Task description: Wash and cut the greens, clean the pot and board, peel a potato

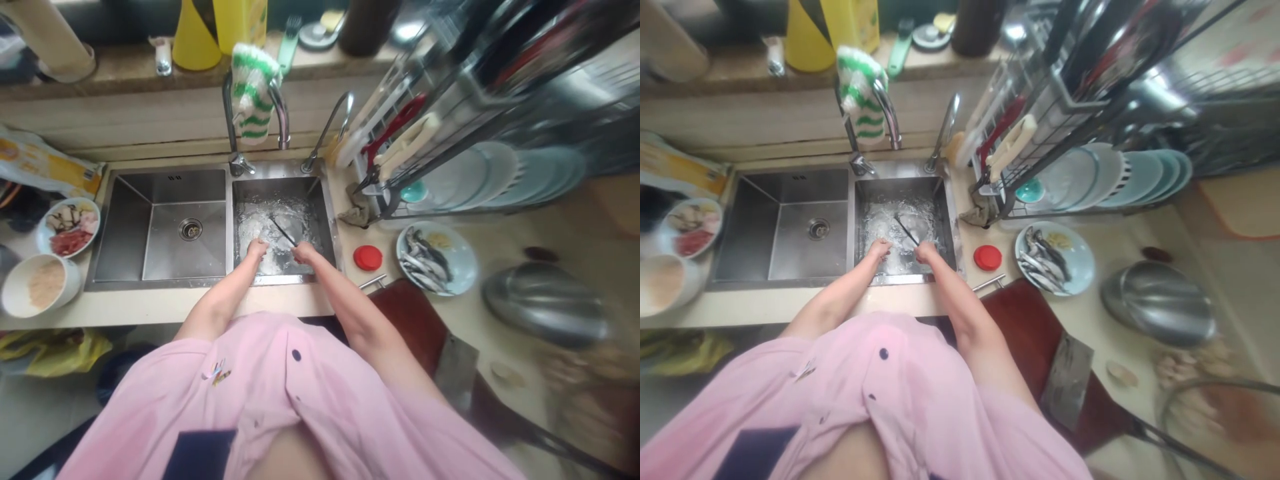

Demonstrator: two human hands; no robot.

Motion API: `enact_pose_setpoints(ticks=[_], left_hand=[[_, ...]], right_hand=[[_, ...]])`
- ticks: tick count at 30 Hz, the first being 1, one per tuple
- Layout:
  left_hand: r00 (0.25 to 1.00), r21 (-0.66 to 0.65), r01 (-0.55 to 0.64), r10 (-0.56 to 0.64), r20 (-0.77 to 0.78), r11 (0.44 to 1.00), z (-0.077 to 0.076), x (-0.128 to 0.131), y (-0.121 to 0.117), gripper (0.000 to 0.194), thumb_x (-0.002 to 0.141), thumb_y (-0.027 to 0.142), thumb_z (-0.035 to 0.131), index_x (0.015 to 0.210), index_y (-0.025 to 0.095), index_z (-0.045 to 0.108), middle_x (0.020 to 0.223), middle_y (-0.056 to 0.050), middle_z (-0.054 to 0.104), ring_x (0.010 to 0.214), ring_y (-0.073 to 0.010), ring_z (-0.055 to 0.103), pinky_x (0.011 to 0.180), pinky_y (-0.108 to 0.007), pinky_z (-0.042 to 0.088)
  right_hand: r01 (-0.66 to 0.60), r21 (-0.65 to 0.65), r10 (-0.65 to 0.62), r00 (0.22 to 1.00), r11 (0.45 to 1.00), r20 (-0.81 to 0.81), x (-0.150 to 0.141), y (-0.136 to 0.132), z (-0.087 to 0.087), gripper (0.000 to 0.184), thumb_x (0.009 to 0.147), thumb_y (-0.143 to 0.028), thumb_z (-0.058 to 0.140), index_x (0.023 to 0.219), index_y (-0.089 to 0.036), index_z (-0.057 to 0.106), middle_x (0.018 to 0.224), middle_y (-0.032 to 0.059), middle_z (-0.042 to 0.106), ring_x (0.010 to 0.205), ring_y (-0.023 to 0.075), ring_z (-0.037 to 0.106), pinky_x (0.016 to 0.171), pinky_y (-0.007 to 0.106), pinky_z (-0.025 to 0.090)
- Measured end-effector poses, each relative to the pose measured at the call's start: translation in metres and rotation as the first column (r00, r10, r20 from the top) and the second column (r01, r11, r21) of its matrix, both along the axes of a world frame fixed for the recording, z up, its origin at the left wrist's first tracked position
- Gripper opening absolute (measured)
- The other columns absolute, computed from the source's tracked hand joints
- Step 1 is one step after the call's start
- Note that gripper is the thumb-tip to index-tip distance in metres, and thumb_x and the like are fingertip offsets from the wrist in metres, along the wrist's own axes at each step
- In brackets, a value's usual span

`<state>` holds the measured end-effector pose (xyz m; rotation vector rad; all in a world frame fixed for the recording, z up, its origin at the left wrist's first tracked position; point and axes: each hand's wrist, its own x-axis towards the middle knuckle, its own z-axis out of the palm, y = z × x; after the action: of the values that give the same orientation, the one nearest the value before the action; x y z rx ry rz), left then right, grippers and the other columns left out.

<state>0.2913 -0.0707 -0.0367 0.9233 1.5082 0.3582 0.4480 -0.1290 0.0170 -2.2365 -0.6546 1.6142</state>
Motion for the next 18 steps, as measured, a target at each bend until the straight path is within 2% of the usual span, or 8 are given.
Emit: enact_pose_setpoints(ticks=[3,5,6,8,10,13,15,18], left_hand=[[1.0,-0.081,-0.009,0.01,0.019,0.997,0.004,-0.003,-0.003,0.035,0.079,0.028,0.082,0.106,0.017,0.062,0.084,-0.004,0.067,0.077,-0.0174,0.064,0.073,-0.029,0.05],[0.993,-0.059,-0.019,0.026,0.116,0.998,0.011,-0.007,0.0,0.052,0.077,0.032,0.085,0.121,0.02,0.058,0.104,-0.007,0.068,0.088,-0.0159,0.065,0.079,-0.029,0.051],[0.977,-0.029,-0.016,0.021,0.214,0.999,0.016,-0.009,0.002,0.064,0.075,0.033,0.087,0.128,0.023,0.054,0.113,-0.007,0.067,0.093,-0.0157,0.066,0.082,-0.029,0.052],[0.896,0.07,-0.004,-0.027,0.443,0.998,0.027,-0.01,0.005,0.088,0.064,0.034,0.094,0.138,0.027,0.047,0.121,-0.008,0.065,0.099,-0.0171,0.066,0.088,-0.032,0.053],[0.813,0.205,-0.048,-0.081,0.576,0.978,0.04,-0.008,0.006,0.101,0.05,0.031,0.1,0.136,0.024,0.047,0.116,-0.007,0.065,0.098,-0.0182,0.066,0.088,-0.031,0.053],[0.837,0.341,-0.168,-0.049,0.545,0.925,0.06,-0.003,0.007,0.087,0.043,0.029,0.101,0.115,0.017,0.055,0.097,0.0,0.065,0.082,-0.0129,0.062,0.074,-0.023,0.049],[0.87,0.344,-0.182,-0.012,0.493,0.921,0.069,-0.002,0.01,0.069,0.05,0.032,0.099,0.103,0.015,0.058,0.083,0.003,0.062,0.066,-0.0087,0.055,0.059,-0.019,0.042],[0.899,0.285,-0.18,0.04,0.435,0.941,0.077,-0.002,0.016,0.044,0.069,0.038,0.09,0.088,0.015,0.058,0.065,0.005,0.056,0.051,-0.0066,0.047,0.047,-0.018,0.032]], right_hand=[[-0.021,-0.059,0.012,0.987,0.998,-0.159,-0.005,-0.003,0.005,0.021,0.099,-0.022,0.062,0.08,-0.014,0.058,0.047,-0.0073,0.041,0.037,0.005,0.032,0.038,0.018,0.023],[0.011,-0.032,-0.022,0.924,0.999,-0.381,-0.002,-0.009,0.012,0.024,0.105,-0.027,0.05,0.086,-0.015,0.057,0.049,-0.0102,0.035,0.036,0.0036,0.025,0.038,0.014,0.022],[0.046,-0.015,-0.047,0.854,0.999,-0.519,0.001,-0.012,0.016,0.027,0.108,-0.029,0.043,0.089,-0.016,0.056,0.049,-0.0118,0.031,0.036,0.0035,0.02,0.038,0.013,0.02],[0.124,0.002,-0.079,0.645,0.992,-0.76,0.004,-0.018,0.021,0.033,0.111,-0.029,0.03,0.09,-0.018,0.053,0.049,-0.0136,0.022,0.035,0.0043,0.011,0.038,0.012,0.016],[0.18,0.009,-0.076,0.463,0.984,-0.883,0.004,-0.022,0.023,0.039,0.112,-0.031,0.021,0.089,-0.019,0.051,0.049,-0.0138,0.016,0.035,0.0051,0.005,0.038,0.011,0.015],[0.256,0.007,-0.083,0.338,0.967,-0.938,-0.003,-0.024,0.024,0.05,0.112,-0.031,0.007,0.086,-0.019,0.049,0.05,-0.0133,0.014,0.035,0.0052,0.003,0.039,0.011,0.014],[0.287,-0.014,-0.111,0.327,0.958,-0.939,-0.008,-0.024,0.026,0.055,0.112,-0.03,0.003,0.085,-0.018,0.05,0.05,-0.0131,0.017,0.034,0.0048,0.004,0.038,0.011,0.014],[0.299,-0.027,-0.141,0.368,0.954,-0.919,-0.01,-0.024,0.029,0.054,0.112,-0.032,0.006,0.086,-0.017,0.051,0.05,-0.0127,0.022,0.033,0.0042,0.009,0.038,0.012,0.016]])
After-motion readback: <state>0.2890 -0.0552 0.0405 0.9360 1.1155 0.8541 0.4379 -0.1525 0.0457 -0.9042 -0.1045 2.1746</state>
